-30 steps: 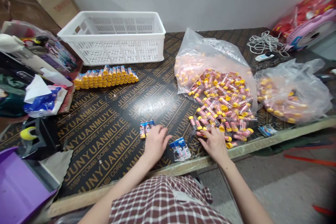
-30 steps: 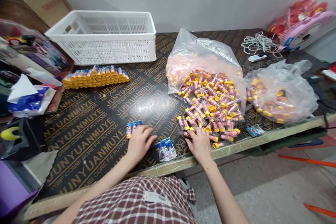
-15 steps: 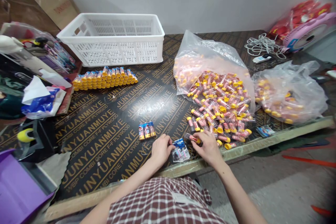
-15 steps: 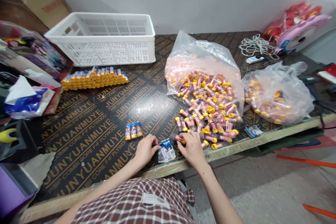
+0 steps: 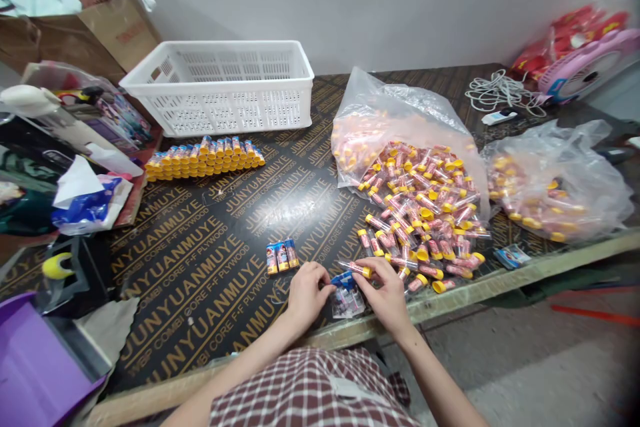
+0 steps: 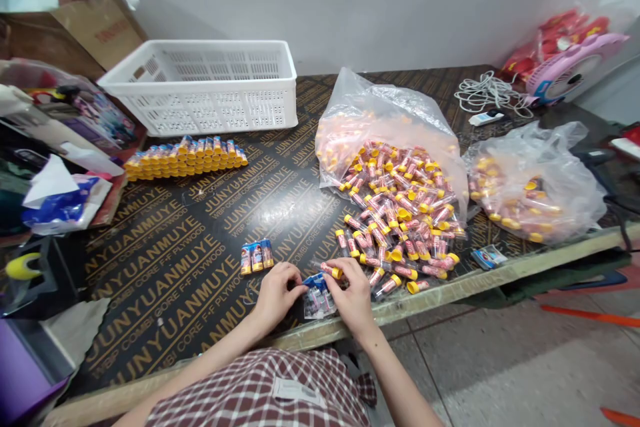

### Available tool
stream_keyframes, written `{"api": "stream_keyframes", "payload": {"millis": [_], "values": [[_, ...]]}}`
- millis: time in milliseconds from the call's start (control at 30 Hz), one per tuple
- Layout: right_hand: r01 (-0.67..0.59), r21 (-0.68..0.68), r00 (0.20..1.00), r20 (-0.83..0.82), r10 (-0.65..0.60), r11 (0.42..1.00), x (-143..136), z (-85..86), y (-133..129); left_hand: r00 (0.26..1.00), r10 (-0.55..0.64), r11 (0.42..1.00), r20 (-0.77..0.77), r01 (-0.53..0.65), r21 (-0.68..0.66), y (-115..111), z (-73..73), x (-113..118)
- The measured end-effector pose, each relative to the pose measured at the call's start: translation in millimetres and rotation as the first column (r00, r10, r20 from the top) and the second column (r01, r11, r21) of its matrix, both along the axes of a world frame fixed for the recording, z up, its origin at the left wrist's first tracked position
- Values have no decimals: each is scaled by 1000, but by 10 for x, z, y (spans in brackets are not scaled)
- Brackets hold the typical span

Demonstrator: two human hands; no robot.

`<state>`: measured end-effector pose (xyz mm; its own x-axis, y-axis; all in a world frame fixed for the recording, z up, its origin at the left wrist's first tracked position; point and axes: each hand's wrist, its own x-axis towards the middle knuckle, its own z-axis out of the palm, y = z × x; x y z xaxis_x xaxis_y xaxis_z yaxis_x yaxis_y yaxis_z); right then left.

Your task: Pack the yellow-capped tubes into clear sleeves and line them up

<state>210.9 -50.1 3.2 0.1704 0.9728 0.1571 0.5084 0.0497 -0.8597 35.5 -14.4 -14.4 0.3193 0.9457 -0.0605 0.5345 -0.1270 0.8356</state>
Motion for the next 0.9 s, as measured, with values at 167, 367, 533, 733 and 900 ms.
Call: {"api": "stream_keyframes", "payload": {"millis": [167,367,533,733,900], "values": [[33,43,985,-172,-25,999,-19,53,-26,800,367,864,475,-103,-493,204,122,-23],[60,137,980,-196,-33,989,-98,94,-37,576,604,718,551,-92,-690,412,274,-70],[58,212,994,-103,-36,976,-153,115,-52,466,693,665,549,-119,-738,440,262,-67],[8,285,999,36,-19,959,-177,158,-70,416,728,655,545,-184,-733,437,251,-87],[-15,330,996,88,-15,944,-223,201,-67,407,732,658,546,-218,-720,449,269,-94]]}}
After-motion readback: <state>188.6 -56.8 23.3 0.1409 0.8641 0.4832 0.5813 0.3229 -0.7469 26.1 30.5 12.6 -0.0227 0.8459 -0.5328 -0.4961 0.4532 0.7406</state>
